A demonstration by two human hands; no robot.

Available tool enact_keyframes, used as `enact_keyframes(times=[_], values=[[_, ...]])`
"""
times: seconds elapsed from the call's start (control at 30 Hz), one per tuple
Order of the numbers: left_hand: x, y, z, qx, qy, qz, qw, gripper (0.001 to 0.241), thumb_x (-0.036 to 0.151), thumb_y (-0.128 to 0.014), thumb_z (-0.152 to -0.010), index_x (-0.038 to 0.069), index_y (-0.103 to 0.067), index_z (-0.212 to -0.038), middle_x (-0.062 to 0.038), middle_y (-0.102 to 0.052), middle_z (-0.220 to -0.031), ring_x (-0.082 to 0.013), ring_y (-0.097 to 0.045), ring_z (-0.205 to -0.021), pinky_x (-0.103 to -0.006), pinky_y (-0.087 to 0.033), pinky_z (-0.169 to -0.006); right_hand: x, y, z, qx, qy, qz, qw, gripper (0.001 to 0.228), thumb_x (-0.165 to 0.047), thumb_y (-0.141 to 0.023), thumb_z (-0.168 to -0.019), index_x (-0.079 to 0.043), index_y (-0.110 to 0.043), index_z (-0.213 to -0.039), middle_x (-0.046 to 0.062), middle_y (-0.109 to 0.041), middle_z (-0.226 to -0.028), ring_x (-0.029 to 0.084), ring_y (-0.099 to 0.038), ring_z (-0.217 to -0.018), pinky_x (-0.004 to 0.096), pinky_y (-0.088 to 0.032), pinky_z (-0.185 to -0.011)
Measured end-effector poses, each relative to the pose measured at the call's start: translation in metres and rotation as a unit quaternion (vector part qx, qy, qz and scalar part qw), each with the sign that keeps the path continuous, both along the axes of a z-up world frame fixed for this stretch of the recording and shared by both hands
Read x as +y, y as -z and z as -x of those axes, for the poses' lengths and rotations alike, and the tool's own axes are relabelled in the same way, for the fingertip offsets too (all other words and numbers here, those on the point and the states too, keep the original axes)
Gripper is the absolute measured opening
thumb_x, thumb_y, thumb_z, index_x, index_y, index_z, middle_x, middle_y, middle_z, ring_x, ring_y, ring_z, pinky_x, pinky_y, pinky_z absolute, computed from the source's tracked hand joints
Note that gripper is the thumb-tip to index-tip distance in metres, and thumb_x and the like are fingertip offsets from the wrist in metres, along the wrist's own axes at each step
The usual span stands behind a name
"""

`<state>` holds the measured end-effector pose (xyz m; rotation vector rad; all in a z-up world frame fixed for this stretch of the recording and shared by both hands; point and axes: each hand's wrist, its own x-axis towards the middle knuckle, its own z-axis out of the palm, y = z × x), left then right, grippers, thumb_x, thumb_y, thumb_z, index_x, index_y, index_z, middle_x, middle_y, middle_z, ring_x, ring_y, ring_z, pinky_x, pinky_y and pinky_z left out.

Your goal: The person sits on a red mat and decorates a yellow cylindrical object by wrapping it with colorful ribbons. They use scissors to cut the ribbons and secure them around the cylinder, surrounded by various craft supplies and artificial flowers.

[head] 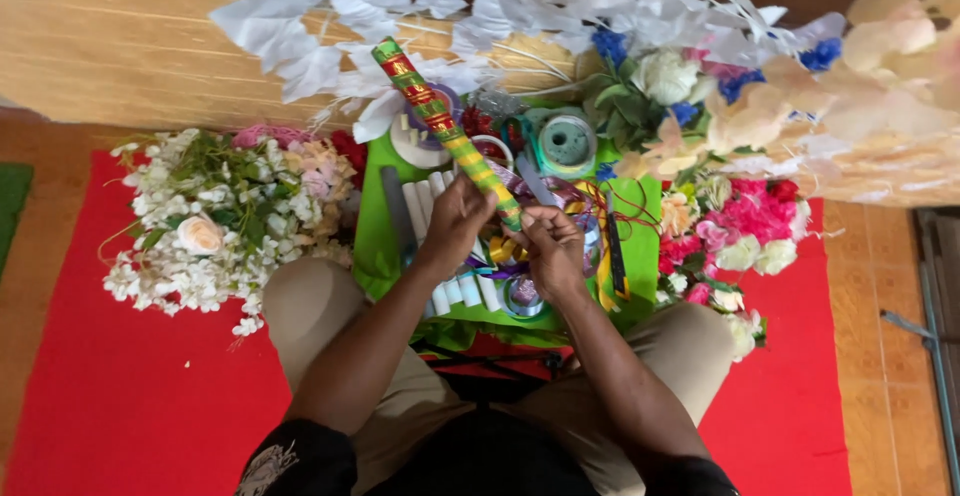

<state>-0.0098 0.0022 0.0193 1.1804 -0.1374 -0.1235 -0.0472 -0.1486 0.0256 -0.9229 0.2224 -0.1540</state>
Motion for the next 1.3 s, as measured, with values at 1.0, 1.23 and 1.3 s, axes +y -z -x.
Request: enact_keyframes(times=[1.0,1.23,1.3], values=[[-0.013,0.006,0.018,-0.022,0.04,-0.066,0.997,0.052,0.014,-0.075,-0.095,0.002,-0.045,-0.135,-0.02,-0.07,-0.122,-0.0327,-0.067,-0.118,-0.0462,-0.058,-0.093,-0.003,-0.038,0.009,-0.005,-0.041,0.256,0.966,0.005,0.001,-0.068,-0.095,0.004,-0.071,-0.097,0.009,-0.064,-0.072,0.015,-0.064,-0.068,0.031,-0.06,-0.061],[-0.012,-0.013,0.018,-0.023,0.08,-0.061,0.995,0.048,0.008,-0.074,-0.094,-0.002,-0.048,-0.134,-0.019,-0.071,-0.106,-0.0276,-0.07,-0.102,-0.0449,-0.06,-0.084,-0.024,-0.039,-0.01,-0.123,0.033,0.353,0.927,0.005,0.004,-0.068,-0.096,0.001,-0.071,-0.098,0.007,-0.059,-0.078,0.013,-0.055,-0.076,0.03,-0.049,-0.068],[-0.013,-0.012,0.015,-0.041,0.106,-0.049,0.992,0.05,0.0,-0.069,-0.094,-0.005,-0.044,-0.137,-0.02,-0.067,-0.102,-0.0296,-0.069,-0.097,-0.0446,-0.061,-0.077,-0.027,-0.048,-0.019,-0.199,0.033,0.434,0.878,0.003,0.002,-0.072,-0.095,-0.001,-0.073,-0.093,0.012,-0.065,-0.08,0.02,-0.062,-0.072,0.034,-0.051,-0.068]])
